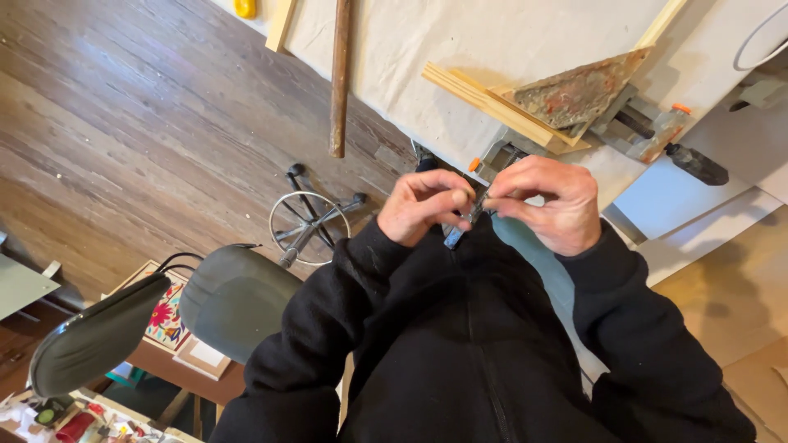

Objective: The person assembles a wooden picture frame at a workbench. They fit mitered frame pieces together, apply wood glue to the joint of a frame section, tap a piece into place with a hammer, and secure a corner in a corner clamp, tightening the clamp by hand.

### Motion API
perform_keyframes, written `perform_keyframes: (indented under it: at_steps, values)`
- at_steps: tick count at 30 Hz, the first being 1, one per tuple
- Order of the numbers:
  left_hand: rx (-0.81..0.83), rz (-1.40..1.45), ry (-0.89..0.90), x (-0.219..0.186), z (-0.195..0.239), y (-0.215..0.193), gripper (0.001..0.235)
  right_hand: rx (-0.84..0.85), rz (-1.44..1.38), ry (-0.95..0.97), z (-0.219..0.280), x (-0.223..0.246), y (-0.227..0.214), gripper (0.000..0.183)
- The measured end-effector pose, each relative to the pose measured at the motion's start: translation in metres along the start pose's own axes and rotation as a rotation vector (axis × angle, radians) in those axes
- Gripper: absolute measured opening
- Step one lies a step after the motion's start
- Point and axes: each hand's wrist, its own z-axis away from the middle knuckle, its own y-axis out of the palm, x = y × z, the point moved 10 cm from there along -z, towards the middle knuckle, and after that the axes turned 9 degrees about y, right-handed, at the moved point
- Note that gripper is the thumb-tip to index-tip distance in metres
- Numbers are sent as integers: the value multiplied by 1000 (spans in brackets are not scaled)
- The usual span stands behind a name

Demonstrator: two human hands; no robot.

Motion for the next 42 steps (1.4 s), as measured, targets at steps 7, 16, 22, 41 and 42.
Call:
perform_keyframes:
  at_steps: [7,16,22,41,42]
  values:
    - [-234,-1295,319,-64,-70,-96,25,-95,-1232,624,27,-84,23,9]
    - [-171,-1966,1054,-125,-55,-11,37,-45,-1434,636,8,-56,43,12]
    - [-108,-855,441,-133,-17,8,21,-156,-858,739,-7,-45,44,13]
    - [-863,-779,374,-103,-32,-235,20,8,-151,629,-22,-45,59,20]
    - [-906,-804,343,-109,-33,-222,20,46,-102,606,-22,-44,63,20]
